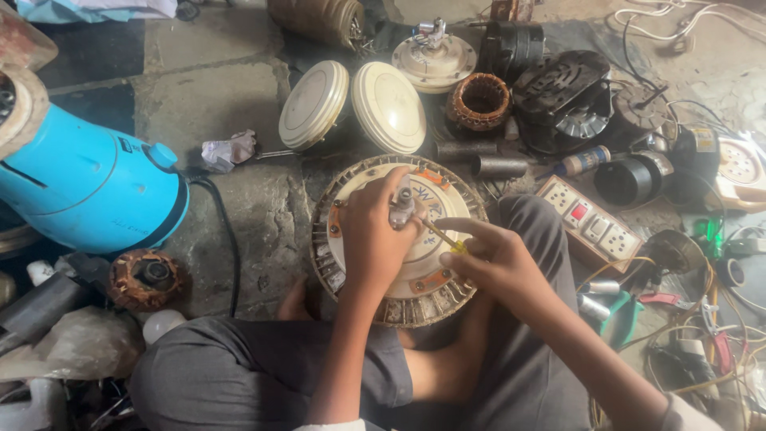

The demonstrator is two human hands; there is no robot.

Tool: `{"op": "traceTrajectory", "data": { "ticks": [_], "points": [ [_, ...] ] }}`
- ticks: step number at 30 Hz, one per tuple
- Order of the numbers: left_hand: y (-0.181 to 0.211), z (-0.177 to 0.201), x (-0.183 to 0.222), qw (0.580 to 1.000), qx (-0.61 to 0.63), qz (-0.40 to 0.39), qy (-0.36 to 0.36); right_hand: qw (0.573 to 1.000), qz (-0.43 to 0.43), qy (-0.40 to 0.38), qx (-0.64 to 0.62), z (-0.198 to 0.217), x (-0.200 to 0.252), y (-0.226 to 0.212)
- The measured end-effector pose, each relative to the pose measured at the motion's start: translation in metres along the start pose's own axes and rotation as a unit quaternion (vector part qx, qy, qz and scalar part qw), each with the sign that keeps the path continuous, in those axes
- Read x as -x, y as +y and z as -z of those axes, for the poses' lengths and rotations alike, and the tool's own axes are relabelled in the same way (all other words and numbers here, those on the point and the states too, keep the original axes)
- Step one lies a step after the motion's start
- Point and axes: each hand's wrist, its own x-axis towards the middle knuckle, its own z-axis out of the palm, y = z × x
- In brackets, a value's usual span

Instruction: The person sits on the floor and repairs an electric motor stator. They use a screwdriver to adjust components and connect wires to the central hub, then use a long-handled tool to press down on the stator's center.

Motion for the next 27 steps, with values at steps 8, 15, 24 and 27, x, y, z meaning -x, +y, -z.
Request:
{"op": "traceTrajectory", "data": {
  "ticks": [8, 15, 24, 27],
  "points": [
    [-0.020, 0.029, -0.004, 0.979, 0.163, -0.009, -0.122, 0.994, 0.038, 0.000, 0.103, 0.022, -0.019, 0.016],
    [-0.024, 0.028, -0.004, 0.981, 0.152, -0.030, -0.118, 0.993, -0.045, 0.092, -0.062, 0.029, -0.014, 0.002],
    [-0.022, 0.029, -0.004, 0.983, 0.142, -0.033, -0.110, 0.986, 0.156, -0.026, 0.044, 0.035, -0.020, 0.016],
    [-0.022, 0.029, -0.003, 0.981, 0.160, -0.021, -0.110, 0.999, -0.024, 0.016, -0.040, 0.037, -0.021, 0.027]
  ]
}}
